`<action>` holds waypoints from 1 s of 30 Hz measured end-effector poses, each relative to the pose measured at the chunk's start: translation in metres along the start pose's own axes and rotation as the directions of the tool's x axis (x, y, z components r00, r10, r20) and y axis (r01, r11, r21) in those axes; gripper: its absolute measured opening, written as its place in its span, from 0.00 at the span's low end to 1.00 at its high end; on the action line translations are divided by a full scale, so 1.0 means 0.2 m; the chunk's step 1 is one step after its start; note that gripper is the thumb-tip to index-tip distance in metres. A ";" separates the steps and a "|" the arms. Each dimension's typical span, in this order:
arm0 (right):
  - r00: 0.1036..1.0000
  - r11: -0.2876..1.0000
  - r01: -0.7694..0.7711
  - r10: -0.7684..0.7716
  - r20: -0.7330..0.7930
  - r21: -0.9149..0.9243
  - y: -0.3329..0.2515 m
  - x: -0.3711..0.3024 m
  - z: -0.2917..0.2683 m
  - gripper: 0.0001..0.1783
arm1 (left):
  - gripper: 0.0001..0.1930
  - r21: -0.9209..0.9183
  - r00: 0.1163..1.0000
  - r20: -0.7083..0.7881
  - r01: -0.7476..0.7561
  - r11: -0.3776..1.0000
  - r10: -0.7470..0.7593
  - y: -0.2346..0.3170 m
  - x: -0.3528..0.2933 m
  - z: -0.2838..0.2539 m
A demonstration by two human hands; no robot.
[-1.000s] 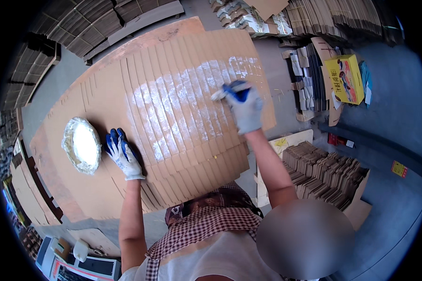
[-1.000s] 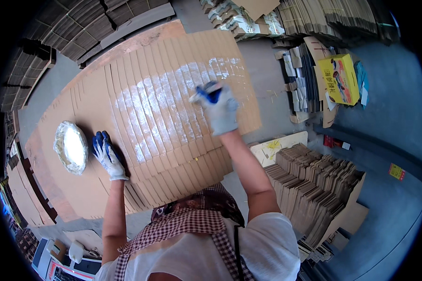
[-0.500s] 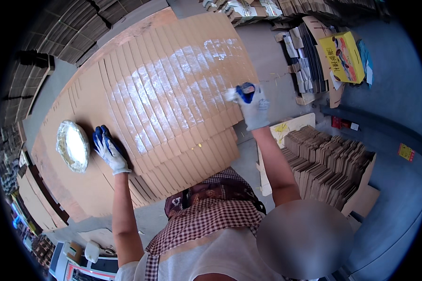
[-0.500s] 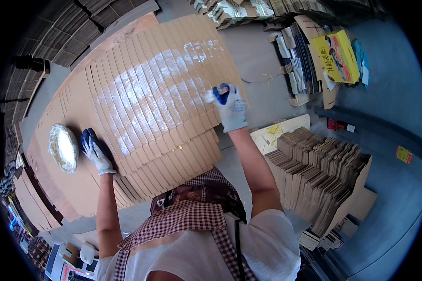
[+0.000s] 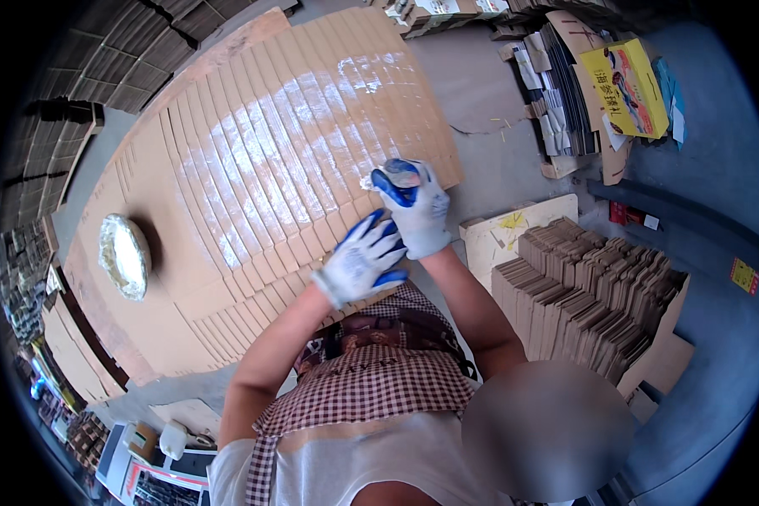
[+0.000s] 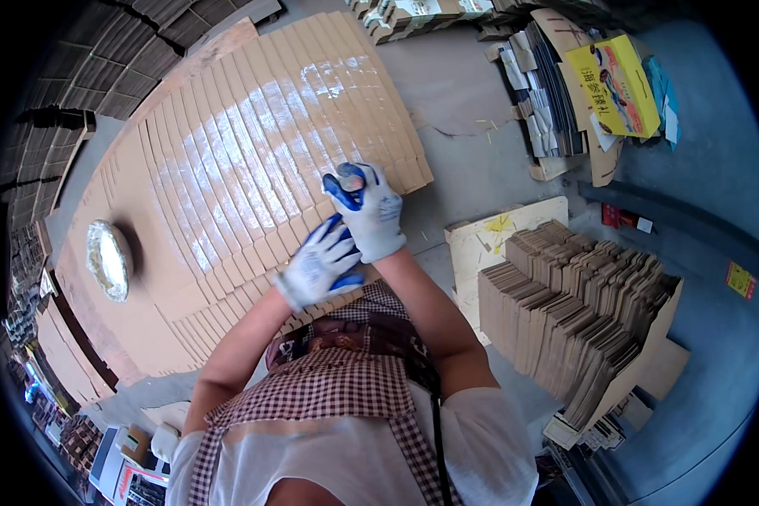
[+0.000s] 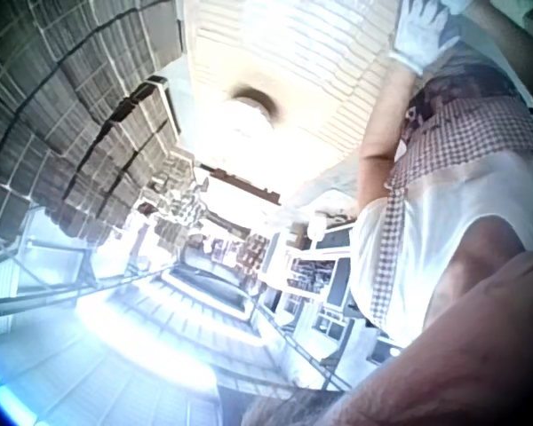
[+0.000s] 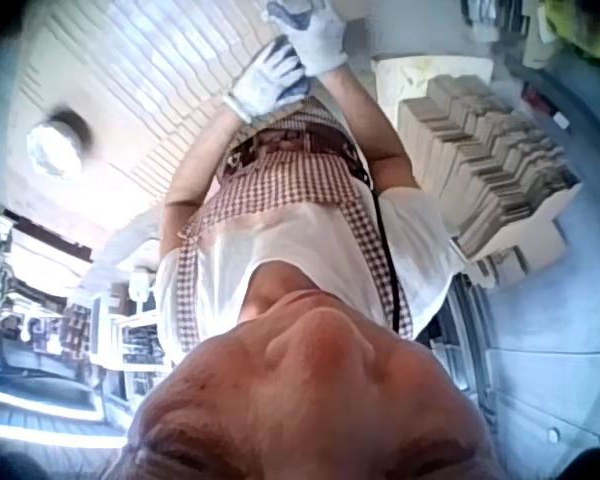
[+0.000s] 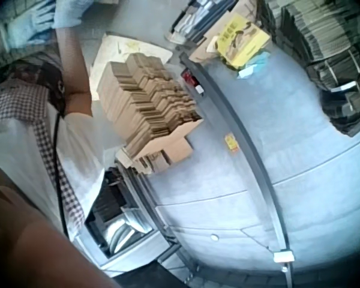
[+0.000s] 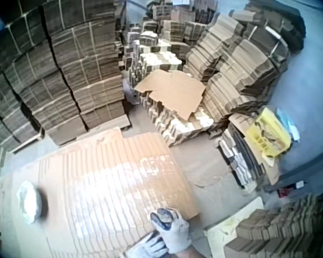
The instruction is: The person applies a white adhesive substance to a large corrugated cardboard sheet using a putty knife. They scoop the adhesive from a container and spread it in parallel lines across the surface of the cardboard.
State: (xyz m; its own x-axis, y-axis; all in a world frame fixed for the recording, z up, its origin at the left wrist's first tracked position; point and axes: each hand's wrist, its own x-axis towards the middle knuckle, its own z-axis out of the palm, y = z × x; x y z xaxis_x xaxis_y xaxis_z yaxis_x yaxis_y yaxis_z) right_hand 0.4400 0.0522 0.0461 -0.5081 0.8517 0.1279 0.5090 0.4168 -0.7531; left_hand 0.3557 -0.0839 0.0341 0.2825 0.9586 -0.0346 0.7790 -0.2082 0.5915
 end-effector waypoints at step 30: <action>0.928 0.908 -0.261 0.329 -0.174 0.327 0.41 0.23 -0.23 0.20 | 0.21 0.108 0.976 -0.187 0.135 0.985 -0.113 -0.02 0.92 0.41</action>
State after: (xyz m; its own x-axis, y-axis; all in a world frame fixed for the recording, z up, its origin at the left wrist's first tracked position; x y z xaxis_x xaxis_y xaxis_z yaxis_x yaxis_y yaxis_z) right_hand 0.4904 0.1403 0.0210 -0.1832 0.9829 -0.0173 0.3676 0.0522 -0.9285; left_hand 0.4493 0.0769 -0.0408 0.0830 0.9953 0.0500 0.8657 -0.0969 0.4910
